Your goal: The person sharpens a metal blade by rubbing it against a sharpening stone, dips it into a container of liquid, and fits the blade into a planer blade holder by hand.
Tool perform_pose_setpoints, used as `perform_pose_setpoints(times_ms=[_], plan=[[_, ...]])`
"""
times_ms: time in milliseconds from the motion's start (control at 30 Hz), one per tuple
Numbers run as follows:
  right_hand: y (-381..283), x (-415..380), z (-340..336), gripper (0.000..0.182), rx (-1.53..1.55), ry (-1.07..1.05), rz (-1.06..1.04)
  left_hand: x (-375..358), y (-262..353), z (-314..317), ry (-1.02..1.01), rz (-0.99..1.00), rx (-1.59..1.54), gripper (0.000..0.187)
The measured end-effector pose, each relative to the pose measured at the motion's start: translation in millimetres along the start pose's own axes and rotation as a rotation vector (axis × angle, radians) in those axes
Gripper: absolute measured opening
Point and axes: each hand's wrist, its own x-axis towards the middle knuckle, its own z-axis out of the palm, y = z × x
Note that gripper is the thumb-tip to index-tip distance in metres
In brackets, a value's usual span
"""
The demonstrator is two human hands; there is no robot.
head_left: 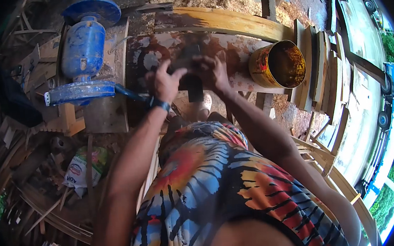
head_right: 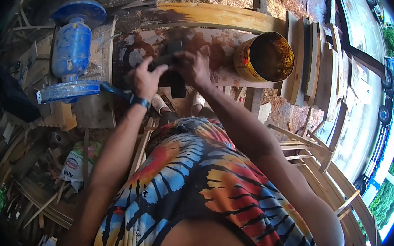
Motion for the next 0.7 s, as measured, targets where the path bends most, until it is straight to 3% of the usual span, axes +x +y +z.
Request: perform_pose_setpoints(times_ms=[33,67,100,200,333,367,400,433,533,567,700], plan=[[-6.3,-17.0,-4.0,0.045,-0.186,0.011,-0.101,-16.8,17.2,-19.0,-0.080,-0.059,0.000,0.061],[-15.1,-36.5,-8.9,0.046,-0.375,0.022,-0.201,-32.9,8.8,-15.7,-0.015,0.042,-0.012,0.060],[-25.3,-46.3,-13.8,0.048,-0.258,-0.015,-0.073,-35.5,9.4,-16.5,-0.028,0.032,0.018,0.060],[-14.3,-22.4,-2.6,0.048,-0.312,0.011,-0.173,-19.0,5.1,-13.6,-0.018,-0.026,0.030,0.060],[-31.5,28.5,5.2,0.052,-0.250,-0.004,-0.002,29.4,-11.1,-1.3,0.006,-0.052,0.018,0.058],[-22.1,26.1,7.0,0.053,0.081,-0.077,0.148,21.6,-16.4,3.2,0.031,-0.032,-0.018,0.057],[-19.4,17.5,3.8,0.053,-0.042,-0.069,0.066,11.9,-20.6,7.5,0.060,-0.010,-0.056,0.057],[-21.7,-2.0,-0.9,0.053,-0.165,-0.060,-0.018,-2.5,-9.2,-5.6,-0.050,-0.121,0.024,0.054],[-26.7,-31.4,-13.4,0.053,-0.324,-0.080,-0.096,-46.4,-3.2,-13.9,-0.058,-0.009,0.165,0.056],[-27.7,-37.6,-12.8,0.053,-0.337,-0.094,-0.086,-43.1,2.1,-13.3,-0.053,-0.089,0.003,0.058],[-27.7,25.9,-2.2,0.049,-0.317,-0.054,-0.142,13.3,-14.7,3.9,0.018,-0.125,-0.056,0.060]])
